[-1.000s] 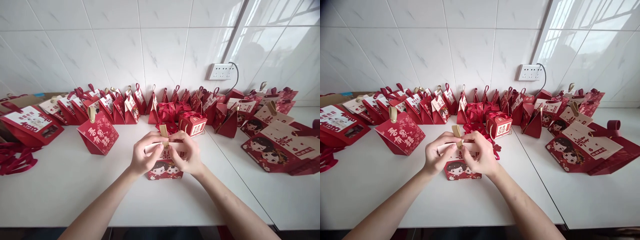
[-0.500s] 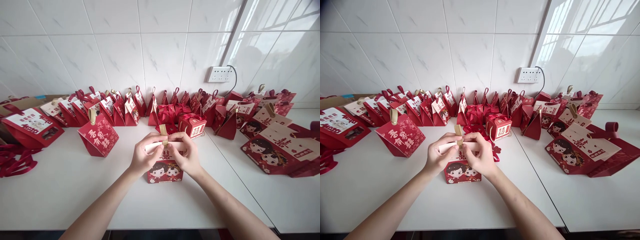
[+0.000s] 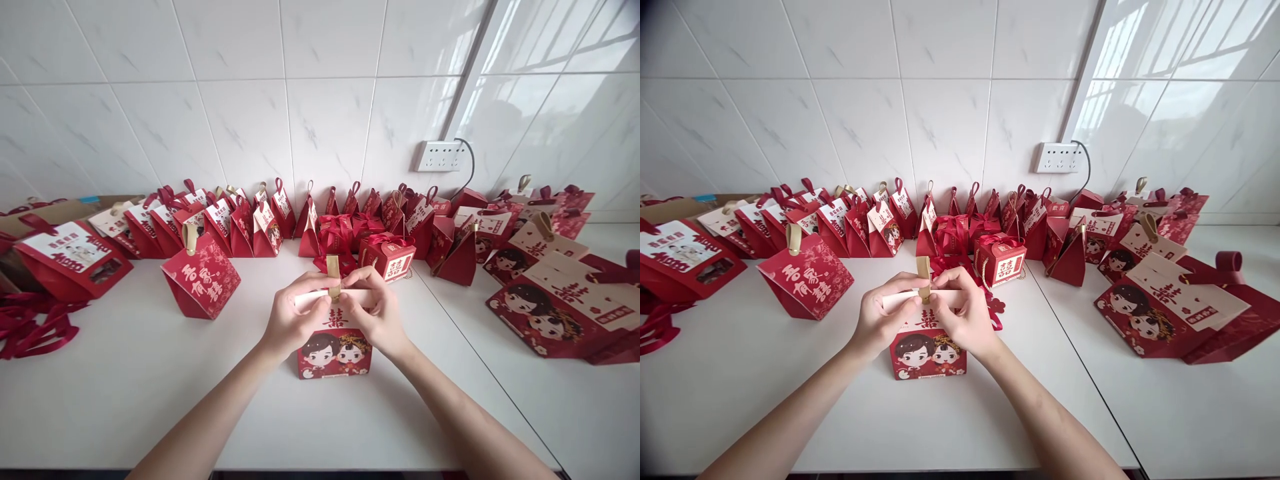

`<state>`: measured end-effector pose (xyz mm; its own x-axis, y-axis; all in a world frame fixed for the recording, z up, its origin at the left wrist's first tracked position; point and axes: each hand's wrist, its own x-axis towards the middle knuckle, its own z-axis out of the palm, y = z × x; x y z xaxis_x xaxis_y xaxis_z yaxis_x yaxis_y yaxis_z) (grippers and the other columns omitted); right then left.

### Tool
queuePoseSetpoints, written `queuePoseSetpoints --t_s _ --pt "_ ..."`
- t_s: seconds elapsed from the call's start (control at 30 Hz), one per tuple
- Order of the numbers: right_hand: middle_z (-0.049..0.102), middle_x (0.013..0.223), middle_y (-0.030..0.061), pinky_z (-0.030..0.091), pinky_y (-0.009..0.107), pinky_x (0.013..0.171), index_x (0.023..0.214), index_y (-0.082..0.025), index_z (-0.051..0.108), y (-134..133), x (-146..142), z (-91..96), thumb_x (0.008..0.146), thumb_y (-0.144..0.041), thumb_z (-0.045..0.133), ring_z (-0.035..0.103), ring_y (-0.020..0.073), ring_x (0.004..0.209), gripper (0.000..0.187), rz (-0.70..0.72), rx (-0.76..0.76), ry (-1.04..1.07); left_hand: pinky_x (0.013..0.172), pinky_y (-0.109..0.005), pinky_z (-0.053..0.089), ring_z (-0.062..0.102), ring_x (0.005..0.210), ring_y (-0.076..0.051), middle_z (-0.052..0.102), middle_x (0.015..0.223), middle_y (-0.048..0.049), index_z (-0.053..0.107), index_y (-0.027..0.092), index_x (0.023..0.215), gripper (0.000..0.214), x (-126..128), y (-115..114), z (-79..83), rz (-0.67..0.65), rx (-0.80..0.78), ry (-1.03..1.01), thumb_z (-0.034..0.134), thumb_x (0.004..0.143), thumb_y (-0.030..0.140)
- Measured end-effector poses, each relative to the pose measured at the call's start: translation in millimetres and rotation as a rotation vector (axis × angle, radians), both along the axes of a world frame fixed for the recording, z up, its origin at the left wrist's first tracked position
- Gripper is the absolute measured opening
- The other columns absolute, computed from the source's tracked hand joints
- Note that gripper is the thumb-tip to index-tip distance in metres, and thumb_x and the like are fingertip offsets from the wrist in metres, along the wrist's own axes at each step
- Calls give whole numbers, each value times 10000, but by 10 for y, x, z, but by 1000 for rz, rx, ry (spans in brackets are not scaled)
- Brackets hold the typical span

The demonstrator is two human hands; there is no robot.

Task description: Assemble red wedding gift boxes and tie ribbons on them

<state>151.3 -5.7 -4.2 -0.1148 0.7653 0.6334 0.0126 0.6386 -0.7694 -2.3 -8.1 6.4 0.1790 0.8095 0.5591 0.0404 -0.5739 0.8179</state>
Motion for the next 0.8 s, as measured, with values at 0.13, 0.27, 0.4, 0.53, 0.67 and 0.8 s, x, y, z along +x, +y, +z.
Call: queuePoseSetpoints --t_s 0.13,0.27,0.4,0.53,0.67,0.8 --pt "589 799 -4 433 211 506 915 -214 482 4 -7 1 801 -276 602 545 111 620 177 11 1 30 522 -193 496 641 730 -143 658 940 -58 687 188 969 196 8 0 -16 13 -41 -18 604 795 224" --pt "573 738 -20 398 197 447 917 -208 508 12 -27 7 763 -305 646 489 88 531 229 65 -177 99 492 -205 467 591 576 -114 676 801 -35 655 179 1039 264 -1 24 -42 53 -114 -13 615 801 284" --pt "555 608 -34 392 204 441 743 -179 556 86 -8 10 666 -345 721 479 90 491 246 -54 -397 326 792 -315 527 639 951 -211 647 1120 -103 486 192 1266 530 -36 112 -120 43 -166 -79 635 787 363" --pt "628 662 -20 478 266 510 774 -192 571 254 116 5 611 -313 726 578 145 552 255 -253 -501 723 969 -389 448 507 1210 -258 507 1319 -128 371 222 1317 676 -61 223 -231 32 -227 -120 651 749 460" --pt "682 728 16 540 354 578 800 -202 575 399 259 -46 658 -334 641 641 204 609 205 -181 -578 921 969 -448 427 514 1187 -289 467 1346 -153 344 224 1313 749 43 197 -297 -24 -315 -8 680 702 497" --pt "686 686 8 558 391 600 771 -212 564 429 304 -112 700 -397 602 659 225 605 202 -104 -592 901 948 -481 447 562 1108 -288 483 1314 -151 359 237 1294 703 238 26 -330 -103 -304 90 687 711 451"
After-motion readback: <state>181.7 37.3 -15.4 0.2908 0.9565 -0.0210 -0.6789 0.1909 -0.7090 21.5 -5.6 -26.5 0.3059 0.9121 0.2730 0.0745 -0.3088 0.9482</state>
